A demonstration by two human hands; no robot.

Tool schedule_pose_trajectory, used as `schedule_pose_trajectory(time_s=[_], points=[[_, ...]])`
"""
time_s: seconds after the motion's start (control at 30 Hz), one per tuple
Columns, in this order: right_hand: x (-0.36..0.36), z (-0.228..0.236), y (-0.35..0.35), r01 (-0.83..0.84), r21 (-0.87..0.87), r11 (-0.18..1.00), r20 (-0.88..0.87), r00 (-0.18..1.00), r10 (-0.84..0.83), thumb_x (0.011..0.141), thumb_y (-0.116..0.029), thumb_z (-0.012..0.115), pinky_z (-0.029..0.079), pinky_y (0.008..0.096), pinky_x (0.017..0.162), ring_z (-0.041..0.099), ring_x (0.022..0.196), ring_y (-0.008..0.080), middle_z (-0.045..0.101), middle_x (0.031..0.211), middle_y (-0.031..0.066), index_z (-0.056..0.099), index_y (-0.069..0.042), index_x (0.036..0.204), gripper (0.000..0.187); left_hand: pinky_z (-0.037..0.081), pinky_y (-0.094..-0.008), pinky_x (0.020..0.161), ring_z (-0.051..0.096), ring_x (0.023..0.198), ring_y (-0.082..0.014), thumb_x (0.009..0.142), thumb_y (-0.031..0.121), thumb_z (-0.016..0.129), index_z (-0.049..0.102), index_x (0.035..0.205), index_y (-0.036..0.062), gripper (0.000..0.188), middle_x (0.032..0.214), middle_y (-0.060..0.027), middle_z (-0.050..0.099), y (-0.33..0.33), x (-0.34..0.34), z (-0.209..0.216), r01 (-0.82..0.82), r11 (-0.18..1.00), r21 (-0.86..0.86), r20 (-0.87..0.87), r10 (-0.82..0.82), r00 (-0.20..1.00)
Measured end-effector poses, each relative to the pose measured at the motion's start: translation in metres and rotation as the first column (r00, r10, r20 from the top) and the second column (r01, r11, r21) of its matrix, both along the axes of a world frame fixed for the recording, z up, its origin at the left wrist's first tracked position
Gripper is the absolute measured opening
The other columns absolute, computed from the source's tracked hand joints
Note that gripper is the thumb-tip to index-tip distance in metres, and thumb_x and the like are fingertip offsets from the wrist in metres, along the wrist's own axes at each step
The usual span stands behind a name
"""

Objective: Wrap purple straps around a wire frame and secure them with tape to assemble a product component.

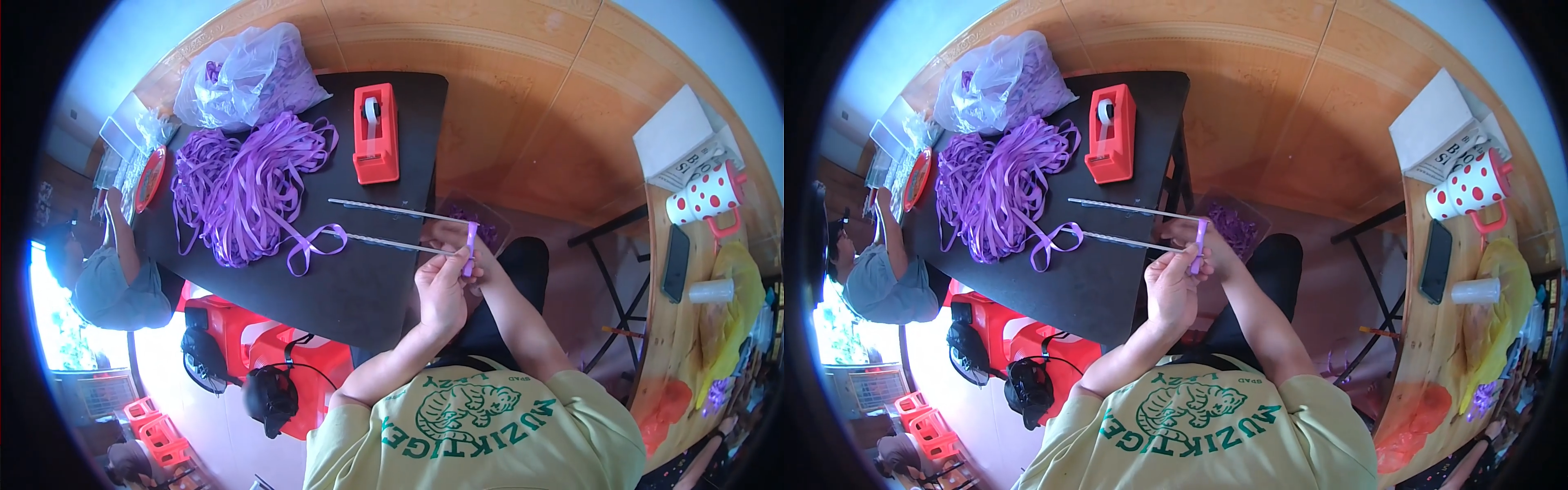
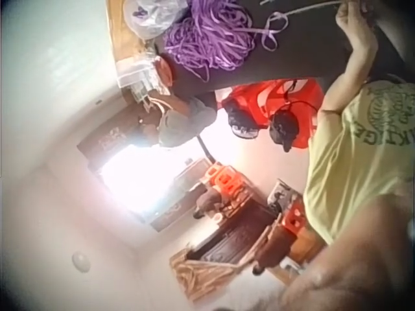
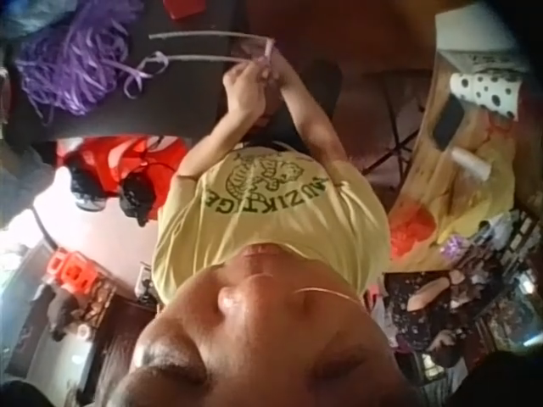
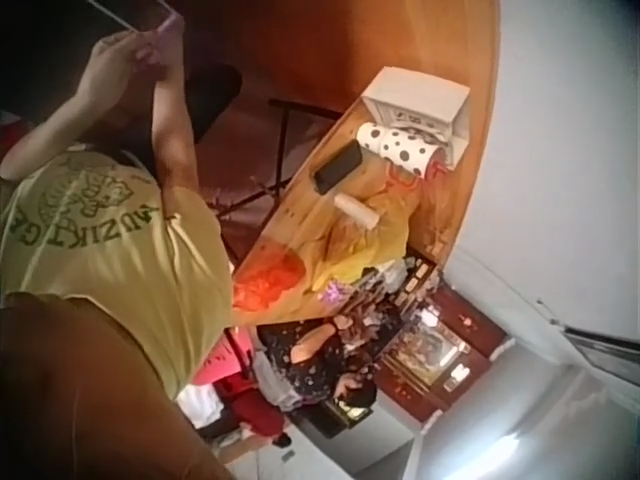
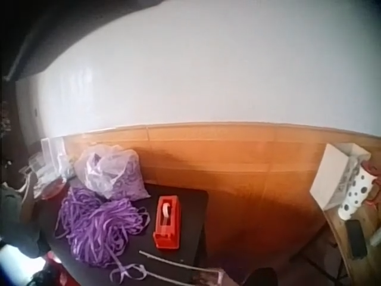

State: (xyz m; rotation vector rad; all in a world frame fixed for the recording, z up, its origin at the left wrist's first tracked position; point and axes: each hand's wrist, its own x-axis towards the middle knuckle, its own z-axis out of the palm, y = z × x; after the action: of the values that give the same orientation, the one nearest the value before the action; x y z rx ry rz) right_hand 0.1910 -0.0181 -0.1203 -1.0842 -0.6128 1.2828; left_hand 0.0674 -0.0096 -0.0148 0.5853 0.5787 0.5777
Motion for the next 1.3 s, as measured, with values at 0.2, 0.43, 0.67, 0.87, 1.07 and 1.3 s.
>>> schedule_pose_trajectory(time_s=[0.2, 0.43, 0.67, 0.87, 1.07, 1.3], points=[[-0.004, 0.071, -0.043, 0.204, 0.344, 0.916, -0.333, 0.939, -0.084, 0.088, -0.042, 0.06, 0.052, 0.0295, 0.071, 0.062, 0.083, 0.02, 0.061, 0.1, 0.0156, 0.041, -0.001, 0.131, 0.062, 0.044, -0.0194, 0.056, 0.06, 0.061, -0.0098, 0.091, 0.016, 0.059, 0.065, 0.08, 0.004, 0.018, 0.073, -0.0055, 0.066, -0.007, -0.01, -0.003, -0.015, 0.999, -0.043, -0.023, 0.014, 1.0], [-0.021, 0.102, -0.044, 0.529, 0.06, 0.846, 0.021, 0.847, -0.531, 0.078, 0.007, 0.064, 0.05, 0.0224, 0.064, 0.063, 0.072, 0.0129, 0.063, 0.081, 0.007, 0.058, 0.004, 0.107, 0.03, 0.044, -0.0198, 0.068, 0.057, 0.075, -0.0075, 0.093, 0.015, 0.055, 0.065, 0.092, 0.0001, 0.018, 0.083, -0.0042, 0.064, -0.014, -0.042, -0.001, 0.276, 0.921, 0.274, 0.012, -0.29, 0.957], [0.03, 0.092, -0.086, 0.746, 0.172, 0.644, 0.156, 0.625, -0.765, 0.08, 0.008, 0.063, 0.048, 0.0222, 0.059, 0.059, 0.067, 0.0113, 0.06, 0.078, 0.004, 0.063, 0.002, 0.102, 0.022, 0.048, -0.026, 0.069, 0.06, 0.08, -0.0119, 0.087, 0.007, 0.062, 0.066, 0.086, -0.0026, 0.01, 0.086, -0.0063, 0.064, 0.028, -0.105, 0.056, 0.663, 0.362, 0.655, -0.262, -0.714, 0.649], [0.088, -0.043, -0.071, 0.665, 0.047, 0.745, 0.8, 0.421, -0.427, 0.083, -0.006, 0.064, 0.049, 0.0274, 0.068, 0.063, 0.08, 0.0156, 0.065, 0.085, 0.0087, 0.06, 0.004, 0.109, 0.028, 0.05, -0.0376, 0.066, 0.062, 0.074, -0.0272, 0.07, 0.0, 0.066, 0.064, 0.076, -0.0004, 0.006, 0.078, -0.0115, 0.062, 0.103, -0.122, 0.087, 0.173, 0.092, 0.981, -0.189, 0.222, 0.957], [0.069, -0.003, -0.053, 0.638, 0.338, 0.692, 0.859, 0.091, -0.503, 0.083, -0.004, 0.063, 0.049, 0.0306, 0.077, 0.063, 0.087, 0.0228, 0.065, 0.098, 0.0142, 0.062, 0.002, 0.102, 0.02, 0.036, -0.0447, 0.092, 0.043, 0.113, -0.0382, 0.073, 0.005, 0.064, 0.069, 0.093, 0.0068, 0.021, 0.121, -0.0186, 0.051, 0.168, -0.153, 0.084, 0.635, -0.183, 0.75, -0.217, 0.84, 0.498], [-0.067, 0.169, -0.049, 0.237, 0.48, 0.845, 0.784, 0.316, -0.534, 0.078, -0.001, 0.067, 0.048, 0.0313, 0.078, 0.06, 0.093, 0.0197, 0.061, 0.105, 0.012, 0.061, 0.001, 0.103, 0.026, 0.037, -0.0436, 0.083, 0.054, 0.1, -0.0287, 0.065, 0.004, 0.059, 0.061, 0.081, 0.0062, 0.017, 0.1, -0.0083, 0.06, 0.12, -0.13, 0.053, 0.368, -0.463, 0.806, -0.064, 0.551, 0.832]])
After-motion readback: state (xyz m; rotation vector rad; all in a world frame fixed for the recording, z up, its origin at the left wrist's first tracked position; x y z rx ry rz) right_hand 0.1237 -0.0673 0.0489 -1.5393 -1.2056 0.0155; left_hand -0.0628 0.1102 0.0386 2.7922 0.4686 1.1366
